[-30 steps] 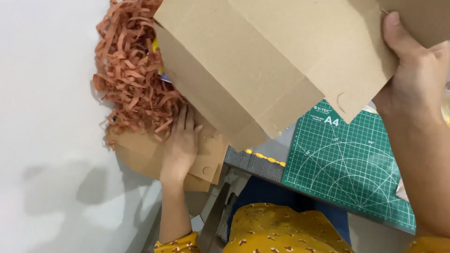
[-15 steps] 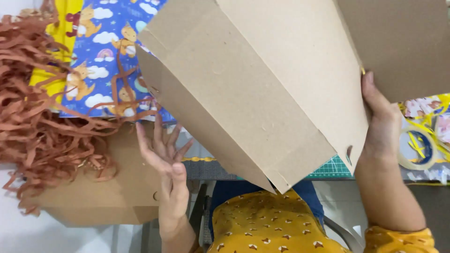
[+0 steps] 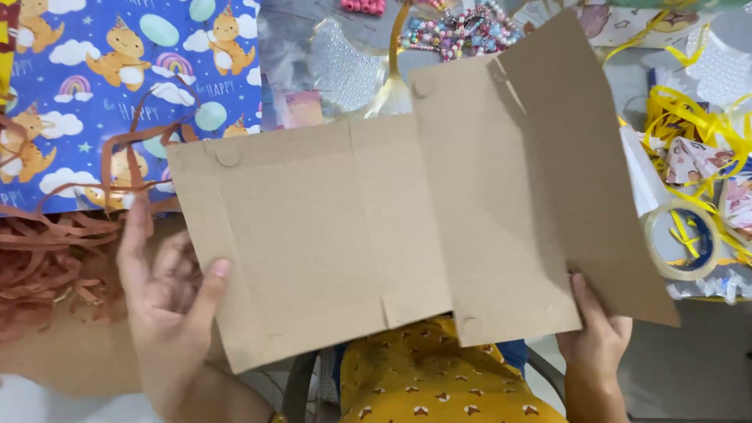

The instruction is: The person folds a flat cardboard sheet along pre-scored lines to form a box. They tuck side flaps into slots and fold the top flaps inward to create a closed box. The person repeats the folding process on a second sheet.

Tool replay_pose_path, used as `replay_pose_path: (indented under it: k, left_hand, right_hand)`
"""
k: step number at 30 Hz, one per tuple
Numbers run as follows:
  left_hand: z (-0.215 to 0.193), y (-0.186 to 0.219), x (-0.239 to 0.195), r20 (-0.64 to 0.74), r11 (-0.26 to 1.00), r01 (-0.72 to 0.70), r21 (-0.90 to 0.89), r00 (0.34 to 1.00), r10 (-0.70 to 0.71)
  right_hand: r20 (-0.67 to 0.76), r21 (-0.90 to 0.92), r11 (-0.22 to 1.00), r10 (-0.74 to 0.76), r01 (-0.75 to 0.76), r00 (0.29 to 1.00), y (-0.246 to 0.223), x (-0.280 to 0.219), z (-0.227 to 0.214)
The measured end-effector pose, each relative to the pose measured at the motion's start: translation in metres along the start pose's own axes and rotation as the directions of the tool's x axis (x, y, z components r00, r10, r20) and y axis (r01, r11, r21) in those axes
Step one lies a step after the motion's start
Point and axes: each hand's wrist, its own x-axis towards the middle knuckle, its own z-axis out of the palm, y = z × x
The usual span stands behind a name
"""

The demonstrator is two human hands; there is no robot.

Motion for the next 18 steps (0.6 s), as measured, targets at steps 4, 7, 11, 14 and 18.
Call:
replay_pose_path:
  k: [4,7,11,14,18]
  left_hand:
    - [-0.009,-0.021,0.025,0.086,0.96,0.021,0.279,0.995,-0.046]
    - [0.006,-0.014,0.017,0.07,0.792,-0.073,0.606,0.997,0.038]
    - [0.036,-0.016,-0.026,0.247,0.162,-0.359,0.919,0.846,0.473]
    - [0.076,-0.021,-0.046,0.521,0.24,-0.677,0.696,0.705,0.481]
    - [0.135,-0.05,-0.064,0.886,0.171,-0.889,0.424,0.447,0.126]
  right_hand:
    - [0.542,-0.12,0.991,0.021,0.053,0.84,0.03,0.012,-0.035]
    - [0.463,-0.615,0.785,0.286,0.072,0.839,-0.007,-0.005,-0.022]
    - [0.465,-0.745,0.657,0.393,0.112,0.793,-0.052,0.0,-0.04]
    - [0.5,-0.861,0.319,0.395,0.395,0.771,-0.072,0.014,-0.056]
    - [0.828,-0.558,0.038,-0.045,0.829,0.559,-0.08,0.025,-0.056]
